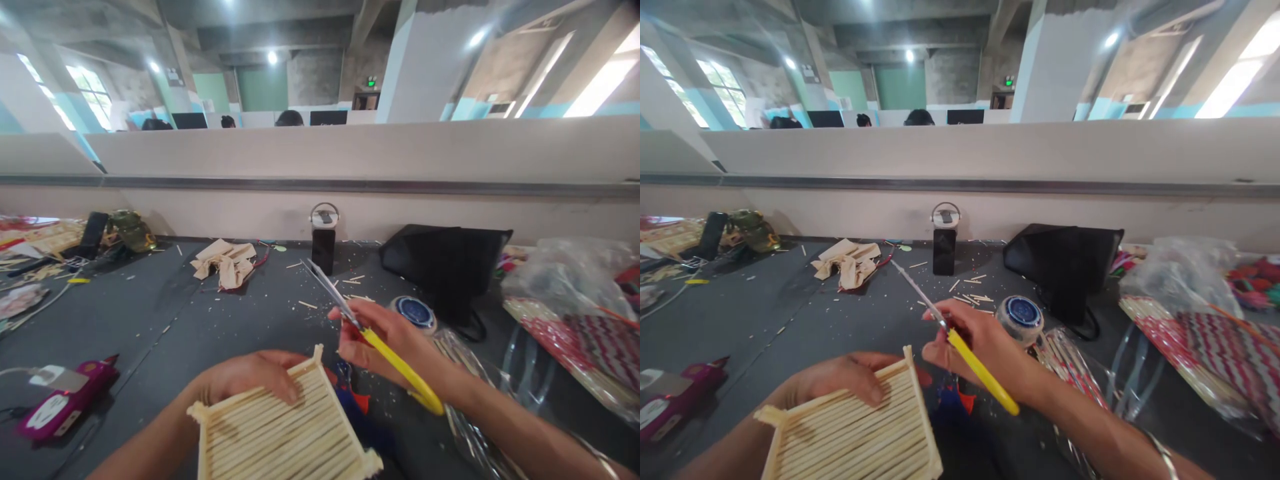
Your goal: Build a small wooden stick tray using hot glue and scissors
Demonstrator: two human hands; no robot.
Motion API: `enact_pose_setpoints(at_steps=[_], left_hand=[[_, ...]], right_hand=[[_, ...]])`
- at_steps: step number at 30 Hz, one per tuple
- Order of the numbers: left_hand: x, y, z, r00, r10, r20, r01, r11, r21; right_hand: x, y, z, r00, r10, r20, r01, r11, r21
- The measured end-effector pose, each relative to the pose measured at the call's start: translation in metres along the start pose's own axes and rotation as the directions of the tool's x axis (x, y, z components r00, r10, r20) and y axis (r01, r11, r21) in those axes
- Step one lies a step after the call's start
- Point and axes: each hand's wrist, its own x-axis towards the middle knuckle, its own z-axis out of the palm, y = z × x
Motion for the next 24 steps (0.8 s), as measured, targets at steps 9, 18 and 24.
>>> enact_pose_setpoints(at_steps=[9,18,24], left_hand=[[0.012,-0.006,-0.002,0.999,0.015,0.046,0.001,0.949,-0.316],[0.008,-0.057,0.009,0.805,0.543,-0.237,-0.555,0.553,-0.621],[0.008,-0.06,0.023,0.743,0.591,-0.315,-0.661,0.574,-0.483]], right_hand=[[-0.001,0.005,0.041,0.962,0.273,-0.019,-0.232,0.849,0.476],[-0.004,0.025,0.055,0.902,0.383,-0.198,-0.17,0.738,0.653],[-0.002,0.02,0.065,0.928,0.288,-0.237,-0.145,0.864,0.482]])
